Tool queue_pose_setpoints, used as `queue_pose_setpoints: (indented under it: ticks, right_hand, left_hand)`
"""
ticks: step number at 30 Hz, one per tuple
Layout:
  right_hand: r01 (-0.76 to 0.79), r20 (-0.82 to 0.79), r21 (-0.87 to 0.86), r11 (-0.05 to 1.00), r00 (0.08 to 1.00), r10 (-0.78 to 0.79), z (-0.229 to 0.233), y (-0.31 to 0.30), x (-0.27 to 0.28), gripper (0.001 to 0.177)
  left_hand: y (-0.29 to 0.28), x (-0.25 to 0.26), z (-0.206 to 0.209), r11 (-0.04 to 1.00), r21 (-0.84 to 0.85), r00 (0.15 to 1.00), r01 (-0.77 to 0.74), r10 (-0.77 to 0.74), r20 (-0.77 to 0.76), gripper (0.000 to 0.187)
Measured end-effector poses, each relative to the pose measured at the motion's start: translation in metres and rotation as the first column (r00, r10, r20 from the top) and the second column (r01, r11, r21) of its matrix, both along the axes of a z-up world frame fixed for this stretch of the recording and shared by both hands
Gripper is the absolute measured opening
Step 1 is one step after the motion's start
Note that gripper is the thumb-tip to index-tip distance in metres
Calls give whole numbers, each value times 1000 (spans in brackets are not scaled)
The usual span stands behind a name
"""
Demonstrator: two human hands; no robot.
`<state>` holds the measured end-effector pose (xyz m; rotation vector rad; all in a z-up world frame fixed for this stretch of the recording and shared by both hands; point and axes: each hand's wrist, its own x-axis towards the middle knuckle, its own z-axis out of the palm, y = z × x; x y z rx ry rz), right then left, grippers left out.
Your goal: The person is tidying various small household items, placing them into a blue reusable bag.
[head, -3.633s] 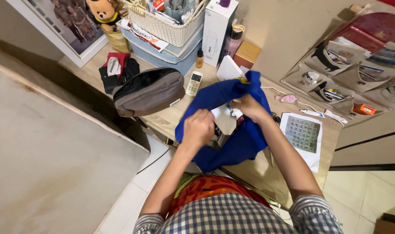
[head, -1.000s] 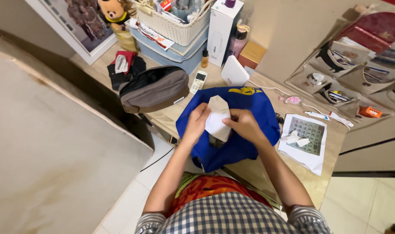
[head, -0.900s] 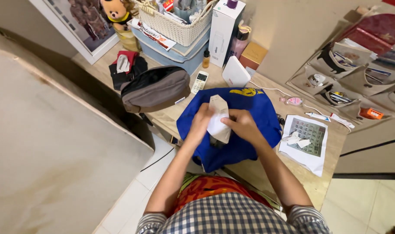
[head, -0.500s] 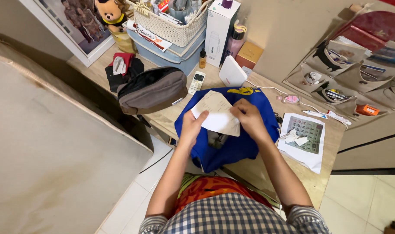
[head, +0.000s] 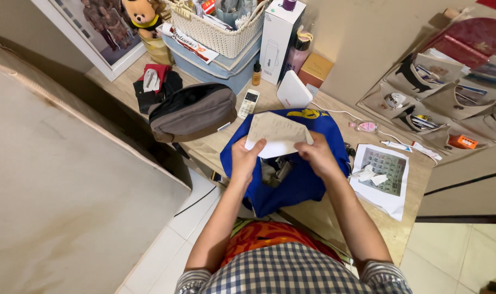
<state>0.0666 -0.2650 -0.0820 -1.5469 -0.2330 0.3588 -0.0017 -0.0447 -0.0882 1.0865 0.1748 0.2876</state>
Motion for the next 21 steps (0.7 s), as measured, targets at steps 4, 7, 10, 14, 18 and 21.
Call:
queue_pose_setpoints:
  ticks: [4, 7, 10, 14, 18, 21]
  right_hand:
    - [12, -75, 134, 991, 997, -2, 22, 3, -1, 15]
    - [15, -237, 171, 985, 971, 27, 36, 1, -2, 23]
    - [-33, -198, 138, 990, 978, 60, -3, -19, 15, 23]
    - [-95, 24, 336, 937, 995, 92, 40, -3, -1, 34]
    - [-175, 217, 384, 906, 971, 96, 110, 44, -30, 84]
    - [-243, 367, 384, 891, 925, 94, 103, 51, -33, 96]
  left_hand:
    - [2, 0, 2, 999, 46, 1000, 23, -22, -14, 22]
    - [5, 0, 10, 998, 51, 998, 23, -26, 53, 23]
    - [10, -1, 29, 993, 118, 992, -13, 27, -124, 27]
    - [3, -3, 58, 996, 77, 999, -45, 46, -11, 24]
    - [-25, -5, 71, 671, 661, 916, -336, 69, 395, 28]
    - [-38, -11, 83, 525, 780, 841, -341, -201, 503, 34]
